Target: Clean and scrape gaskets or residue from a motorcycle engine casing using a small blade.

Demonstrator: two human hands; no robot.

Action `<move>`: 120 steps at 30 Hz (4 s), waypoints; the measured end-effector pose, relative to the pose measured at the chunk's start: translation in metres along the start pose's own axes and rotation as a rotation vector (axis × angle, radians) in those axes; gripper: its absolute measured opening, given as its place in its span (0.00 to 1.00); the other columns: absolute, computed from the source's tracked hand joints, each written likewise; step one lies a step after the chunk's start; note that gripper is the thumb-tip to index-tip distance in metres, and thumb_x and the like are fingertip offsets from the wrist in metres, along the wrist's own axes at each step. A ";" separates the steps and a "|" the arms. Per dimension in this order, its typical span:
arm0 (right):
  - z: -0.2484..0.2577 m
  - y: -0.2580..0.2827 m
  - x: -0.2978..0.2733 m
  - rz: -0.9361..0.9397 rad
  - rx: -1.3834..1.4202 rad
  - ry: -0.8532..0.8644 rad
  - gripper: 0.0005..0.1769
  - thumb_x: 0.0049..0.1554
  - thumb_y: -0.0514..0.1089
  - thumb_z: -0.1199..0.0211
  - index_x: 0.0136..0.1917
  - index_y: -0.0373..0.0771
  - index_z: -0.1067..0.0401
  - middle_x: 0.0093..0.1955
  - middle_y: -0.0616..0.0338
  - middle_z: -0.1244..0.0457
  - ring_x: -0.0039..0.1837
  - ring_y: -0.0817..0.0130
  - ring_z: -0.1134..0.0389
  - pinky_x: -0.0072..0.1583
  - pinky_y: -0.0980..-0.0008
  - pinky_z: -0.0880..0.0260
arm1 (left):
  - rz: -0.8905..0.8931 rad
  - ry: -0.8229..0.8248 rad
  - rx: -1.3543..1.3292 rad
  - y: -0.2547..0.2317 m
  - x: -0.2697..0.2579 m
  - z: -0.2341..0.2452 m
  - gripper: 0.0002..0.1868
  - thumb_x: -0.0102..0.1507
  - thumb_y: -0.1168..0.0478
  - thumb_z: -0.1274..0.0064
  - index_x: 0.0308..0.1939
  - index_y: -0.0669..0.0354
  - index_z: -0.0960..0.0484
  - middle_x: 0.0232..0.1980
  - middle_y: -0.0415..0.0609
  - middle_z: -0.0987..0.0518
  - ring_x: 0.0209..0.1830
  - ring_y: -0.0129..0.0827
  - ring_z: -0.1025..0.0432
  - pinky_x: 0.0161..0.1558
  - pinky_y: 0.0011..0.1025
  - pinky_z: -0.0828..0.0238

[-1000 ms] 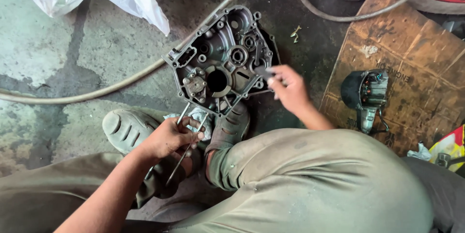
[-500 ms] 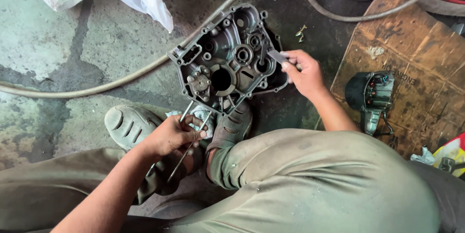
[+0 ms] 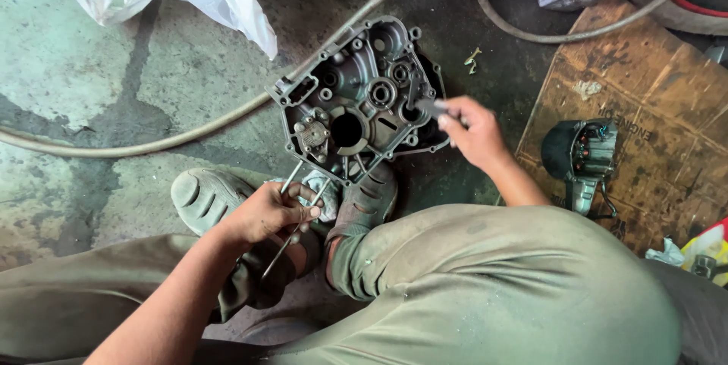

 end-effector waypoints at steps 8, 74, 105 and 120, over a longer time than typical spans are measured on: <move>0.004 0.006 0.012 -0.005 -0.099 -0.095 0.16 0.62 0.35 0.37 0.63 0.39 0.25 0.41 0.67 0.35 0.35 0.83 0.38 0.37 0.78 0.37 | 0.027 -0.027 0.027 -0.013 -0.007 -0.006 0.13 0.59 0.57 0.37 0.42 0.60 0.18 0.24 0.42 0.24 0.18 0.27 0.29 0.21 0.27 0.33; -0.101 0.059 -0.082 -0.092 0.096 -0.180 0.22 0.59 0.33 0.36 0.67 0.35 0.26 0.41 0.56 0.29 0.37 0.79 0.31 0.34 0.75 0.29 | -0.177 -0.128 -0.290 0.007 0.026 -0.083 0.10 0.64 0.63 0.41 0.46 0.64 0.20 0.25 0.44 0.22 0.18 0.25 0.30 0.21 0.25 0.33; -0.100 0.044 -0.052 -0.115 0.196 -0.218 0.23 0.61 0.34 0.38 0.70 0.36 0.29 0.41 0.59 0.30 0.32 0.81 0.35 0.34 0.77 0.33 | -0.173 -0.242 -0.348 -0.007 0.046 -0.100 0.10 0.62 0.61 0.40 0.44 0.62 0.21 0.24 0.45 0.22 0.17 0.27 0.30 0.20 0.27 0.35; -0.100 0.048 -0.053 -0.170 0.172 -0.250 0.22 0.64 0.37 0.41 0.71 0.37 0.30 0.38 0.58 0.31 0.30 0.80 0.36 0.34 0.76 0.35 | -0.212 -0.236 -0.368 -0.003 0.048 -0.102 0.11 0.63 0.62 0.40 0.45 0.64 0.21 0.24 0.45 0.23 0.17 0.27 0.30 0.21 0.27 0.34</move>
Point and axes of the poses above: each hand's wrist, its own x-axis towards the middle knuckle, its own z-axis out of the back of the hand, y = z × x, the point moved 2 cm from there along x, towards the middle knuckle
